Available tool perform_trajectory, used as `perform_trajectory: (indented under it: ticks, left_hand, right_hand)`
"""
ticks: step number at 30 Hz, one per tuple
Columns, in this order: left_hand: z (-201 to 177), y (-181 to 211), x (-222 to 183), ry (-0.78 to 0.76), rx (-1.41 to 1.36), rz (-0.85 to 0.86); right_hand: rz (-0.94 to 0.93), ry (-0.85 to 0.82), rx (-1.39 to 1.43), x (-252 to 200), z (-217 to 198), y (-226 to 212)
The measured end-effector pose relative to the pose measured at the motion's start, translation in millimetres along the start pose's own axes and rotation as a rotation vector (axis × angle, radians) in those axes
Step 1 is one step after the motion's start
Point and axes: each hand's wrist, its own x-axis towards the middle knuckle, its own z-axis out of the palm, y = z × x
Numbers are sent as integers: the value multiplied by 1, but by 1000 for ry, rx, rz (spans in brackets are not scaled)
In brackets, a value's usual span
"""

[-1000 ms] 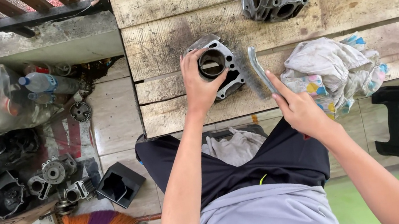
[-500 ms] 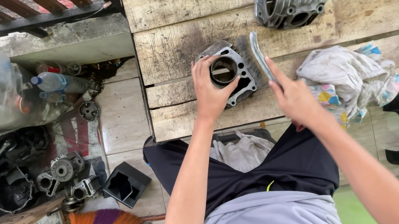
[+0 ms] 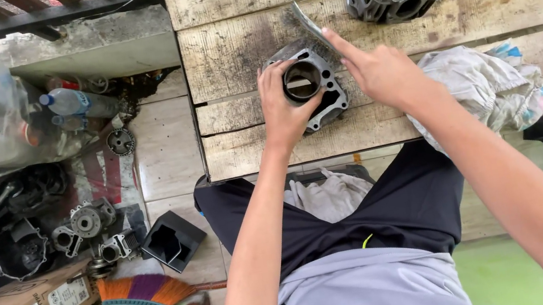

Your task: Cleaning a motorcycle cylinder block using a wire brush.

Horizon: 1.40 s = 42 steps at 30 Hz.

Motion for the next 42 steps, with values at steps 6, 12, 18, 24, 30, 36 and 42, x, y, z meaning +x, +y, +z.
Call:
perform_trajectory:
  ticks: [6,12,18,24,30,36,42]
  left_hand:
    - [-3,12,-4,-3,-21,-36]
    - [-4,16,-4,-11,-18,-46]
    - [-6,20,-2,-29,-29,-60]
    - [-6,8,-2,-51,8,-38]
    - [-11,22,3,-95,-36,-94]
    - [-8,8,-1,-73,20,-55]
    - [-6,10,-1,-72,-16,-71]
  right_hand:
    - [-13,104,-138,-54,29,0]
    - [214,-7,-6,-106,39,-9]
    - [318,-60,97,-130,39,-14]
    - [326,-30,202,-129,47,-7]
    - [229,63,173,-67,26,-21]
    - [82,49,56,-26,20,-4]
    - [-37,0,-2,19,2,-7]
